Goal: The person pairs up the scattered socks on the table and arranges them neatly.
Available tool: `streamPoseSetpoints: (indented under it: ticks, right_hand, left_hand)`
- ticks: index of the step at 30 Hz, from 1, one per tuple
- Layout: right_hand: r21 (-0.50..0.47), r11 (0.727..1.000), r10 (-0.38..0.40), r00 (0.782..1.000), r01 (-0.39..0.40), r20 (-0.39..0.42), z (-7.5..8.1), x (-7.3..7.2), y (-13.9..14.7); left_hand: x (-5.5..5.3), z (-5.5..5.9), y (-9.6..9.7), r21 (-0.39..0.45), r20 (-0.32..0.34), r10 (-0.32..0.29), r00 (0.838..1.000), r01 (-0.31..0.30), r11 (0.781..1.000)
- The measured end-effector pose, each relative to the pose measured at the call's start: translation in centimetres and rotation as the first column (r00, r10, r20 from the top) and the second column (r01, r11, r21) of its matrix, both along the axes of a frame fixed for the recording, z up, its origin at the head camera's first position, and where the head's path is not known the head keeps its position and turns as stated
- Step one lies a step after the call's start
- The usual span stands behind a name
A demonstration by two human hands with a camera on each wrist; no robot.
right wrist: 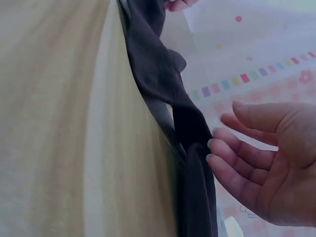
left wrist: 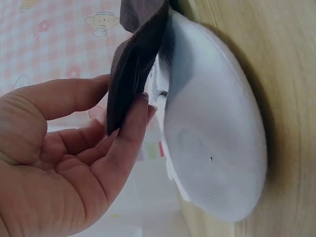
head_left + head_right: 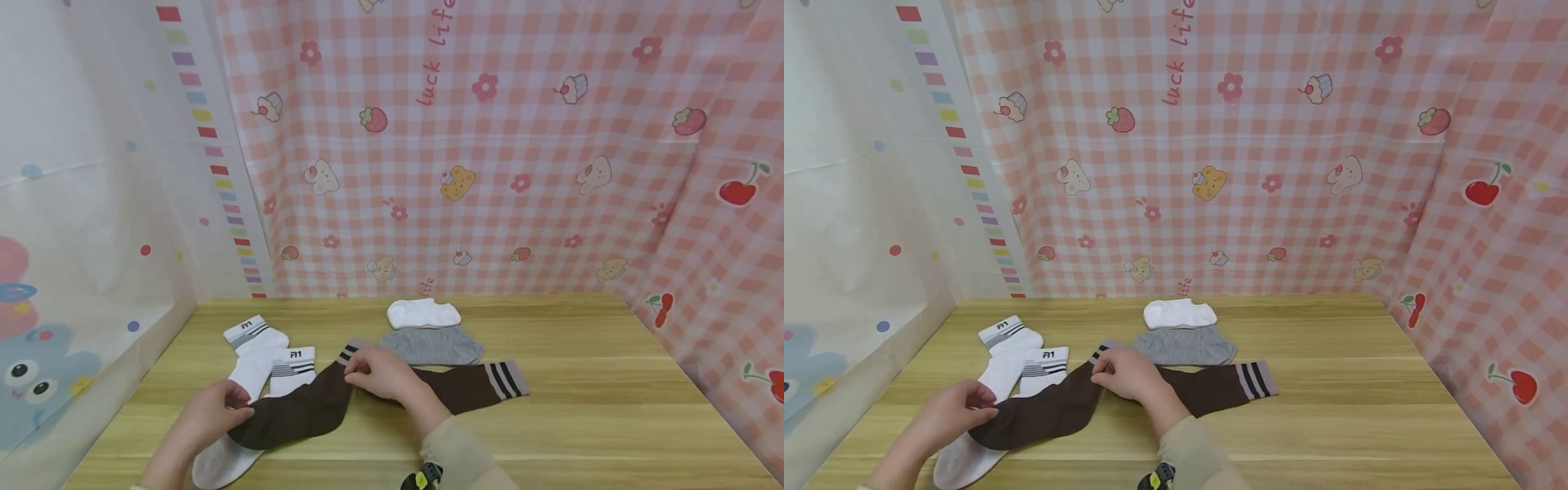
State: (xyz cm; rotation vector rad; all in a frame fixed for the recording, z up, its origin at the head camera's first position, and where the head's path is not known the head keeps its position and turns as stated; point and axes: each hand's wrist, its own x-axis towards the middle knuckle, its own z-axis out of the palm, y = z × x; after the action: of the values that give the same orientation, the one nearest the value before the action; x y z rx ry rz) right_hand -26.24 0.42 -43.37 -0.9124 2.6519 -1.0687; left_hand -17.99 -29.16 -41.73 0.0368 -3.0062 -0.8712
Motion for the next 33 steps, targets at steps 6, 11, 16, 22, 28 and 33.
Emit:
streamPoseSetpoints:
  ticks: [6, 11, 16, 22, 28, 33]
  right_hand:
    - [-0.027, 0.996, -0.087, 0.996, 0.087, -0.001, -0.1, -1.2, -0.1]
    - [-0.033, 0.992, -0.127, 0.989, 0.125, -0.081, -0.3, -2.2, -0.6]
    - [-0.025, 0.984, -0.181, 0.977, 0.179, -0.116, -0.5, -3.0, -1.0]
    - [0.023, 0.973, -0.220, 0.957, 0.228, -0.191, -0.7, -3.6, -1.5]
    - [0.077, 0.963, -0.231, 0.938, 0.258, -0.258, -1.3, -3.9, -2.1]
    - [0.116, 0.949, -0.255, 0.929, 0.294, -0.267, -2.1, -4.1, -2.5]
  left_hand:
    - [-0.1, -0.1, -0.3, 0.042, 0.043, 0.019, 0.999, -0.021, 0.999]
    - [-0.2, 0.0, -0.5, 0.026, 0.065, 0.038, 0.997, -0.040, 0.999]
    - [-0.3, -0.1, -0.7, 0.010, 0.094, 0.047, 0.994, -0.048, 0.999]
    - [-0.3, -0.4, -0.8, 0.015, 0.116, 0.056, 0.992, -0.058, 0.998]
    - [-0.4, -0.7, -0.8, 0.012, 0.125, 0.059, 0.990, -0.060, 0.998]
    - [-0.5, -1.3, -0.9, 0.003, 0.101, 0.052, 0.994, -0.052, 0.999]
